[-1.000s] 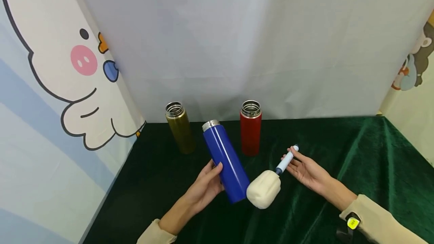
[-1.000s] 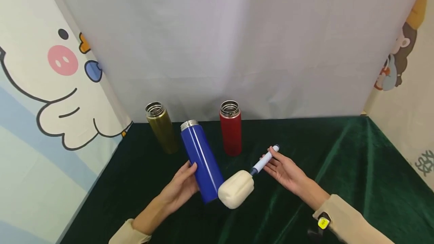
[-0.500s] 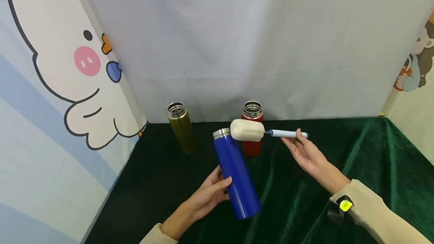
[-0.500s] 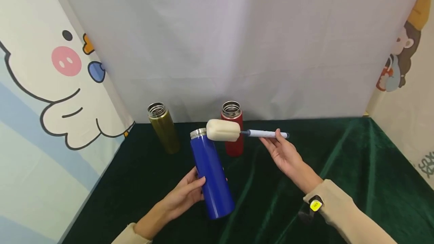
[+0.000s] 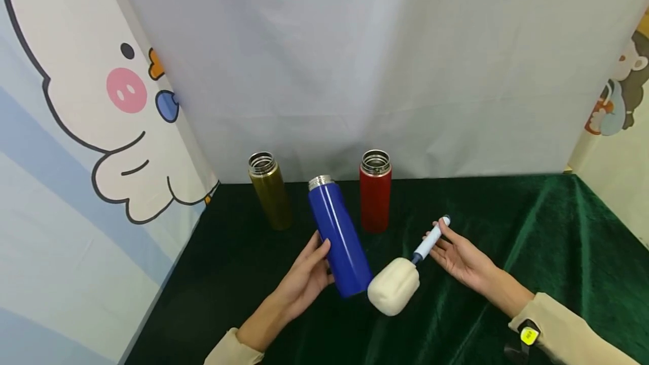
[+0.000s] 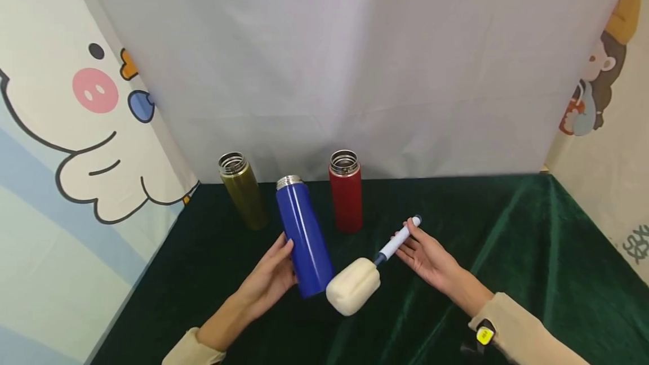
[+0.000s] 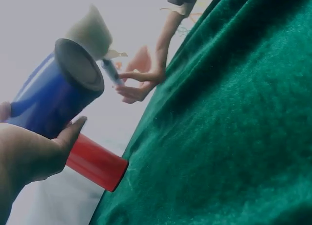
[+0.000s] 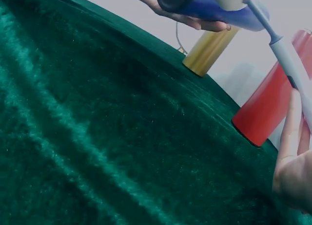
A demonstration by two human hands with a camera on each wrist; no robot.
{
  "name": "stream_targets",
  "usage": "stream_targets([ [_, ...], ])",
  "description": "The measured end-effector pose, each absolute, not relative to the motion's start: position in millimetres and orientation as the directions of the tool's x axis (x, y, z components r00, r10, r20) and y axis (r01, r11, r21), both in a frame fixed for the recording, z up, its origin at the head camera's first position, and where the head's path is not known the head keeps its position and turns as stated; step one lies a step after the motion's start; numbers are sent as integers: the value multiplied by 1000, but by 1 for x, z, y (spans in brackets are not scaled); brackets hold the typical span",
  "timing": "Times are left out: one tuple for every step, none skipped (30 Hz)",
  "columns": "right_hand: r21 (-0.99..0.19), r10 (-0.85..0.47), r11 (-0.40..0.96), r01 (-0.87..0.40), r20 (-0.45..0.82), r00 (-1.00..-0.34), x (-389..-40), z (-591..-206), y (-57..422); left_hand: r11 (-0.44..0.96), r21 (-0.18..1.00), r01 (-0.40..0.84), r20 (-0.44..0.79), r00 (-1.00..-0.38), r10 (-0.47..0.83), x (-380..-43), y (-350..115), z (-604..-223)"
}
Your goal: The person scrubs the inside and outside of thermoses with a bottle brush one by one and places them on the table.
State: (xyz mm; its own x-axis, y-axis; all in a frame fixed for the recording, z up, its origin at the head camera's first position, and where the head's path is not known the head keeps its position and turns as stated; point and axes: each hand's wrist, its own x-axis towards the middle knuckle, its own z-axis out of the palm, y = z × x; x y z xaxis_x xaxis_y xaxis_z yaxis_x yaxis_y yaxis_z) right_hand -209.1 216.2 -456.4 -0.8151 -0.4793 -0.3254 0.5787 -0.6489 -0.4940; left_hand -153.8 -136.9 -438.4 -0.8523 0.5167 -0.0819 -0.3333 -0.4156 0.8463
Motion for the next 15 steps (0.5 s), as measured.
stream_targets([
  [-505,-477,-643,575,-323,-817,-209,-457,217,-410,846,-342,-94,-851,517,-154,-137,-438],
  [-505,-475,-645,574,-323,-819,-210,-457,217,-404,846,-349,-101,-848,521,-154,-137,-438],
  [-500,-472,-651,571,-323,-820,-211,-457,216,-399,844,-358,-109,-843,526,-153,-137,-438],
  [-494,-469,-657,569,-322,-822,-213,-455,216,-391,845,-364,-114,-838,534,-153,-136,-438],
  [-482,-467,-667,568,-323,-823,-215,-453,214,-382,847,-369,-117,-832,543,-152,-135,-438],
  [-470,-465,-677,566,-324,-824,-217,-451,213,-379,845,-378,-123,-826,551,-152,-134,-438],
  [-456,-461,-689,564,-324,-826,-220,-447,211,-371,846,-383,-127,-820,558,-151,-133,-438],
  [-443,-458,-701,560,-322,-828,-223,-443,209,-367,847,-384,-122,-814,568,-150,-132,-438],
  [-431,-454,-713,553,-317,-832,-226,-440,208,-362,847,-390,-126,-808,576,-149,-131,-439],
  [-420,-447,-726,545,-314,-837,-228,-435,206,-355,848,-394,-128,-801,585,-149,-131,-439],
  [-406,-437,-742,533,-310,-845,-230,-431,204,-351,846,-401,-131,-795,592,-148,-130,-439],
  [-391,-424,-761,517,-303,-854,-232,-427,202,-349,844,-408,-135,-791,597,-147,-130,-439],
  [-375,-405,-783,495,-296,-865,-234,-424,201,-343,845,-409,-137,-786,602,-147,-130,-439],
  [-360,-389,-803,475,-287,-876,-235,-421,200,-340,846,-411,-136,-783,607,-147,-130,-439],
  [-341,-377,-821,458,-279,-883,-236,-419,199,-338,845,-414,-139,-781,609,-147,-130,-439],
])
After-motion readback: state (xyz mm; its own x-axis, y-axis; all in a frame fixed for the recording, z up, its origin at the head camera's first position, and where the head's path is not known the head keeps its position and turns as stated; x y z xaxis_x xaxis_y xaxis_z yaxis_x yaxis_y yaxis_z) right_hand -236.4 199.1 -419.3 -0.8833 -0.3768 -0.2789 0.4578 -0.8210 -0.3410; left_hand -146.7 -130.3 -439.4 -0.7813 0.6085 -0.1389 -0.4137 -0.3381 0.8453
